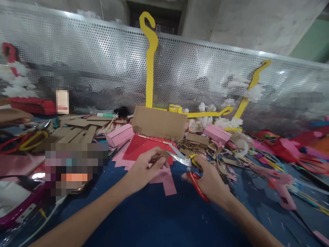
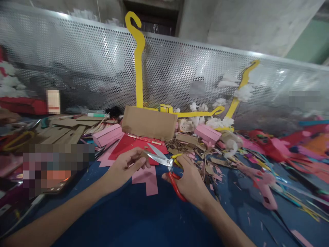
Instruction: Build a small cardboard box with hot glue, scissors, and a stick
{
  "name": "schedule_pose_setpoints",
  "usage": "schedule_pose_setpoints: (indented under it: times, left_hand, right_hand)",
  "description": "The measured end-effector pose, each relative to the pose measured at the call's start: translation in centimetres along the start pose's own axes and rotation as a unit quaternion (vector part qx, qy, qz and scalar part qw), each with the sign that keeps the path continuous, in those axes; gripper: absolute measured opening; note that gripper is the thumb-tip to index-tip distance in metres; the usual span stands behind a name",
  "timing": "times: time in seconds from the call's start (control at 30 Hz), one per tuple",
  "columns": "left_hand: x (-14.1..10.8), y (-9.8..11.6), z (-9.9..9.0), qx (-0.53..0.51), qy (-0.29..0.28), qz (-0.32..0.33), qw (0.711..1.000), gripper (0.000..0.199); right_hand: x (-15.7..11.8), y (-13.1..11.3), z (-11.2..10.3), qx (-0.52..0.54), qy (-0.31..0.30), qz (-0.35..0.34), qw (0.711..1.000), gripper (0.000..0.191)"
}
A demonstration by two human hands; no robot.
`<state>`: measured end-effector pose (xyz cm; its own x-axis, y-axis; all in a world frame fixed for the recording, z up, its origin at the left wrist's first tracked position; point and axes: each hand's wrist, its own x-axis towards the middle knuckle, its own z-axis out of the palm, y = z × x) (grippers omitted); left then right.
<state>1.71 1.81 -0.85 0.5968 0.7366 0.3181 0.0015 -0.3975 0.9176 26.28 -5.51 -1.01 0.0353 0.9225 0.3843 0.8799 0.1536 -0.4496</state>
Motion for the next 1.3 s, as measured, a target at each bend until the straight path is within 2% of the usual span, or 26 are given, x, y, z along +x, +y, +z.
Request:
schedule_pose_setpoints:
  times: [0.13,0.23,0.4,0.6,0.87,0.93,1.1,1.2,1.3]
  left_hand:
    - [-0.1,0.4,0.1,-0.019,-0.025,-0.005,0.999,0.022]
    - [-0.1,0.5,0.4,-0.030,-0.041,-0.004,0.999,0.023]
    - [-0.1,0.4,0.4,-0.027,-0.036,0.006,0.999,0.020]
    - [-0.1,0.2,0.2,0.021,-0.008,0.015,1.000,0.023]
    - [-0.1,0.0,0.1,0.046,0.006,0.008,0.999,0.020]
    - [-0.1,0.3,0.0,0.042,0.003,0.007,0.999,0.021]
    - [-0.1,0.8,0.0,0.056,0.005,0.023,0.998,0.021]
    - [0.0,0.5,0.0,0.039,0.011,0.018,0.999,0.025]
    - [-0.1,0.4,0.2,-0.032,0.009,-0.006,0.999,0.022]
  right_hand:
    - [-0.2,-0.1,0.5,0.020,-0.012,-0.027,0.999,0.031]
    - [-0.2,0.3,0.7,0.023,-0.007,-0.032,0.999,0.037]
    - [-0.2,0.7,0.4,0.055,0.005,0.012,0.998,0.051]
    - [-0.1,0.0,-0.5,0.016,0.019,-0.027,0.999,0.038]
    - [-0.1,0.4,0.2,-0.009,0.018,-0.052,0.998,0.029]
    - [-0.1,0.5,0.2,-0.003,0.016,-0.047,0.999,0.031]
    - [-0.1,0.6,0.1,0.021,0.029,0.006,0.999,0.052]
    - [0.0,0.4,-0.1,0.029,0.031,0.033,0.999,0.048]
    - [0.2,0.1,-0.1,0.000,0.027,0.027,0.999,0.039]
